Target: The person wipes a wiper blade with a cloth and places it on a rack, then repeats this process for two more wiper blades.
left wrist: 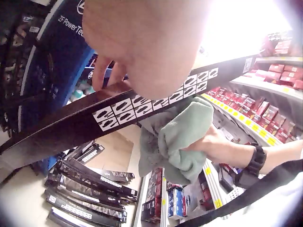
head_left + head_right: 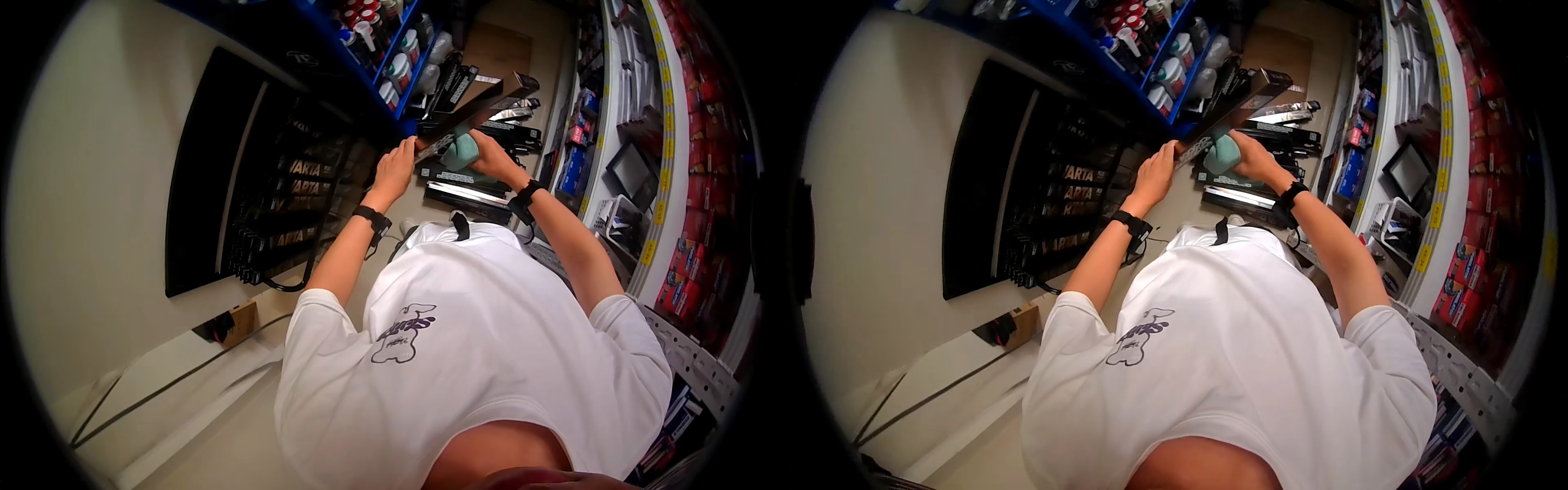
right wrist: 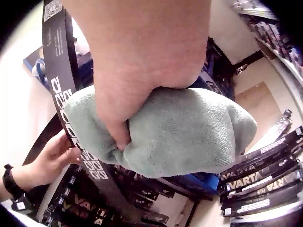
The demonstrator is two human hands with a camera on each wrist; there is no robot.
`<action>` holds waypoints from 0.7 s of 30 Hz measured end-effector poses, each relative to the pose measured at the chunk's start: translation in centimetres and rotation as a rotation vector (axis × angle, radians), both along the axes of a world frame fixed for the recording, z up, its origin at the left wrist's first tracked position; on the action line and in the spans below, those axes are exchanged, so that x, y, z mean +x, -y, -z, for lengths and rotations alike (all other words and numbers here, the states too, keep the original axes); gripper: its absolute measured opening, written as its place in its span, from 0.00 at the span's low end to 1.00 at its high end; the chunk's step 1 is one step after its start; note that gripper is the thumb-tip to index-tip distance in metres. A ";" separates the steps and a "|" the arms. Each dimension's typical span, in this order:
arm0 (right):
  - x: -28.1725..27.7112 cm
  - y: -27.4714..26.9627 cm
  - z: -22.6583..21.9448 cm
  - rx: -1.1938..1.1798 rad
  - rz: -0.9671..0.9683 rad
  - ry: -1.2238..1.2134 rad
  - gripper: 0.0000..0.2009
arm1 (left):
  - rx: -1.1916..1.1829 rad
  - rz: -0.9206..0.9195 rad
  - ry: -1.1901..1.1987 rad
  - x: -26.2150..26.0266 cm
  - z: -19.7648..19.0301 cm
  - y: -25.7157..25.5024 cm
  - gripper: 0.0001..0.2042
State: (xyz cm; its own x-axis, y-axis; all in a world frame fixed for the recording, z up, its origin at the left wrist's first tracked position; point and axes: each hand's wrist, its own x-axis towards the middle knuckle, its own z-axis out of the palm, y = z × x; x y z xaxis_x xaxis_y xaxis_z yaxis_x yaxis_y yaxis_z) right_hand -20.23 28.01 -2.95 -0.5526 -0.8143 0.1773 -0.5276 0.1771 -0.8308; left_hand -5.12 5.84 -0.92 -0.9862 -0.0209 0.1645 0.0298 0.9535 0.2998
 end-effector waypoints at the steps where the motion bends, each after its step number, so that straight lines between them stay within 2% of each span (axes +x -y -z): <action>1: -0.3 -0.3 -0.3 0.014 0.004 0.048 0.29 | 0.024 -0.003 -0.015 -0.5 0.3 0.0 0.23; 5: 0.4 -3.1 -0.8 -0.007 0.100 0.020 0.33 | 0.050 0.028 -0.009 -1.7 0.5 -1.5 0.22; 8: 0.8 -5.0 -0.1 0.049 0.115 0.084 0.35 | 0.050 0.079 -0.033 -2.8 -0.9 -2.9 0.22; 17: 0.5 -9.7 0.6 0.067 0.217 0.102 0.30 | -0.110 0.252 -0.184 -6.6 -3.7 -6.8 0.26; 21: -0.4 -11.3 3.0 0.123 0.208 -0.019 0.27 | -0.194 0.286 -0.247 -6.9 -3.4 -7.5 0.27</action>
State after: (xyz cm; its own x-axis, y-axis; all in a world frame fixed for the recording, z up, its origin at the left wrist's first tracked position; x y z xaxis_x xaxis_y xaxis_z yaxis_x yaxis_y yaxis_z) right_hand -20.58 39.30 -5.93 -0.7082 -0.6996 0.0954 -0.4844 0.3831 -0.7865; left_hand -12.02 13.34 2.51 -0.8781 0.3025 0.3707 0.3499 0.9344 0.0664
